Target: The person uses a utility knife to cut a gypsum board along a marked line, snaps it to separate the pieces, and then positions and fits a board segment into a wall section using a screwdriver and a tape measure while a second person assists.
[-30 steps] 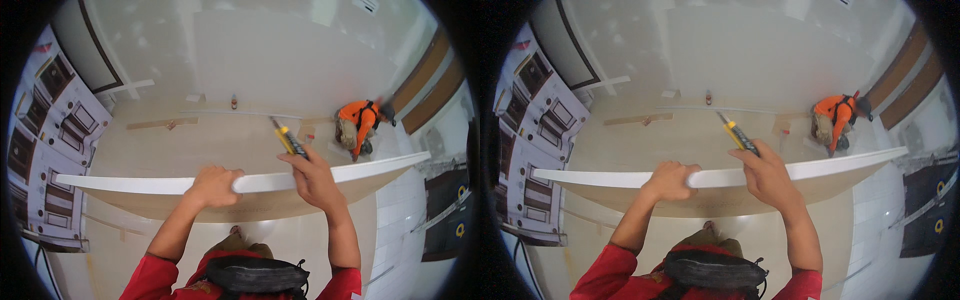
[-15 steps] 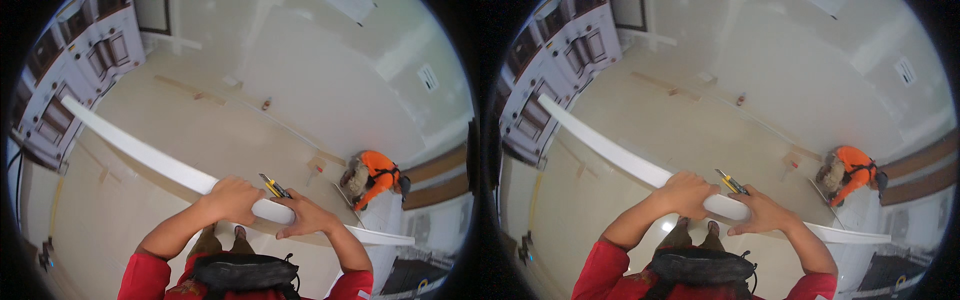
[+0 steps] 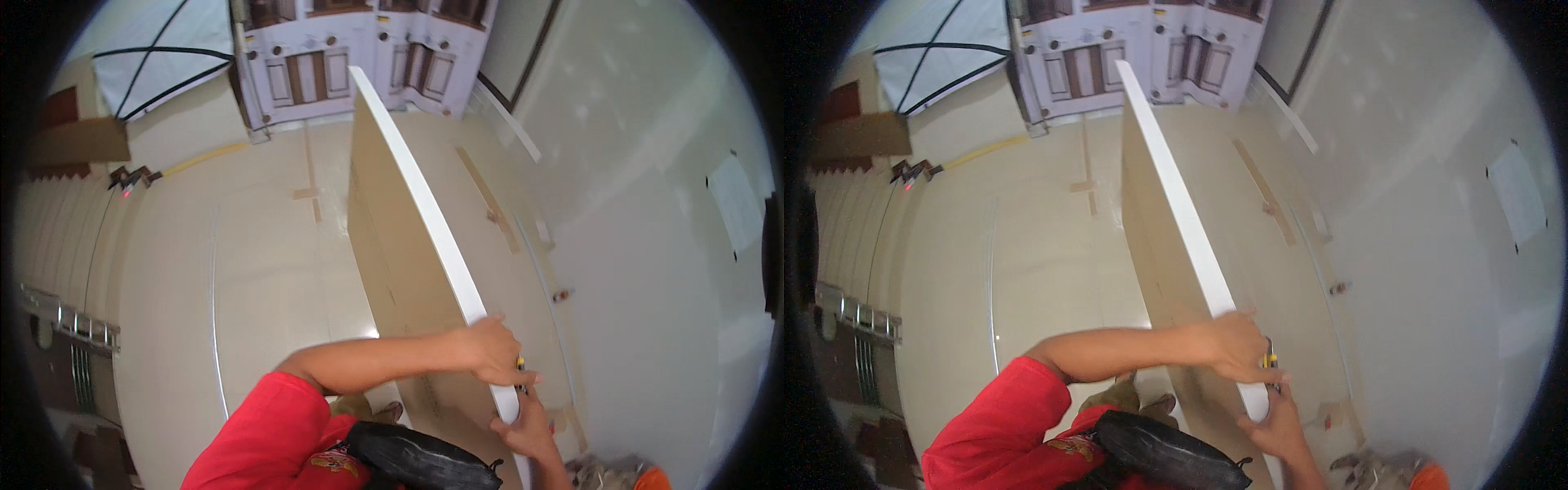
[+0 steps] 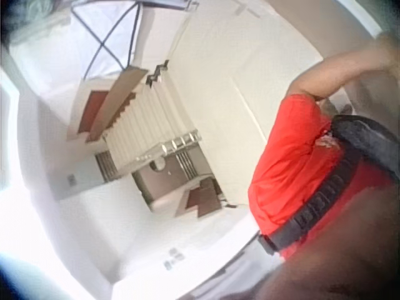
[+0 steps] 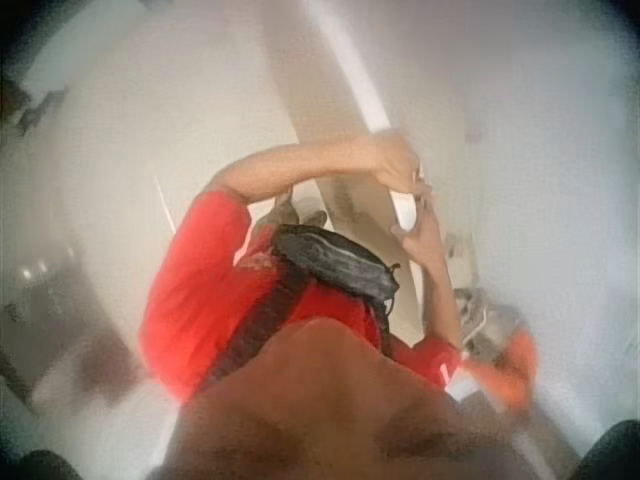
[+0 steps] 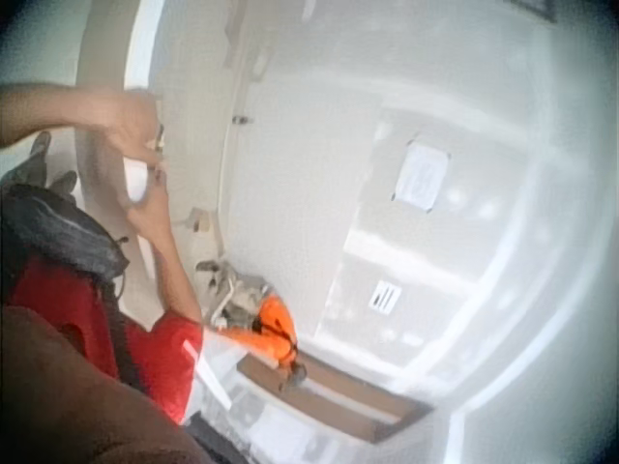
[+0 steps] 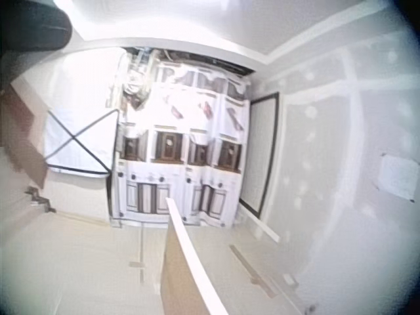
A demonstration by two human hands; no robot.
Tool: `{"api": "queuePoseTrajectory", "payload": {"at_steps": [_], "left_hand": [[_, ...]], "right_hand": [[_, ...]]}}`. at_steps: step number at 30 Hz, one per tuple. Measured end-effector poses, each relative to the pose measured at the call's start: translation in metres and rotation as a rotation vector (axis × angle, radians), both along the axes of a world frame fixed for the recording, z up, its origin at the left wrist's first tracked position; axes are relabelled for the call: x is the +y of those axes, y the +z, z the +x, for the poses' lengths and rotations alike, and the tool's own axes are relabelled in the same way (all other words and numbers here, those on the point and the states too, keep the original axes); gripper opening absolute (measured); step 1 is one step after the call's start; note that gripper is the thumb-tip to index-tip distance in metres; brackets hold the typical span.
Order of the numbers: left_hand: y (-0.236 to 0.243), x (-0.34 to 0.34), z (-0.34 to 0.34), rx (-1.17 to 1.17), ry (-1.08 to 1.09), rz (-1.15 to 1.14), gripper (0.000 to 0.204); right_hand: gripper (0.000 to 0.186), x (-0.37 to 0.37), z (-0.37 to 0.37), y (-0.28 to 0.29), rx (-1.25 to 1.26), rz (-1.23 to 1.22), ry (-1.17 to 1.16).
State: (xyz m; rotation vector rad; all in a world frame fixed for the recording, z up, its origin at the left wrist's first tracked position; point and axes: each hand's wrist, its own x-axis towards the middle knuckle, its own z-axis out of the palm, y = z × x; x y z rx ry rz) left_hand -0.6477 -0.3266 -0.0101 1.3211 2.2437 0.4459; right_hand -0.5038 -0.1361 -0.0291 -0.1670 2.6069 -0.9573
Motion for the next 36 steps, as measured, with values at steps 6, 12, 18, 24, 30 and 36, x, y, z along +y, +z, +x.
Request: {"api": "queuePoseTrajectory", "payload": {"at_steps": [6, 12, 18, 24, 30, 36], "left_hand": [[-0.011, 0.04, 0.035, 0.032, 0.203, -0.002, 0.052], [-0.019, 0.048, 0.04, 0.011, 0.403, 0.031, 0.032], [-0.033, 0.057, 0.04, 0.057, 0.57, 0.288, 0.027], [-0.014, 0.042, 0.015, -0.036, 0.89, 0.719, 0.033], [0.01, -0.039, 0.012, -0.533, 0.912, 1.436, 0.035], [-0.044, -0.17, -0.005, -0.78, 1.317, 1.766, 0.035]], "right_hand": [[0.063, -0.011, 0.001, -0.008, 0.103, -0.069, -0.076], [0.055, -0.017, 0.003, -0.01, 0.256, -0.062, 0.041], [0.061, -0.003, -0.002, -0.027, 0.228, -0.056, 0.076], [0.049, -0.017, 0.008, -0.017, 0.106, -0.006, -0.048], [0.05, -0.039, 0.016, 0.008, -0.076, -0.054, -0.057], [0.052, -0.056, 0.016, 0.026, -0.027, -0.011, -0.075]]}}
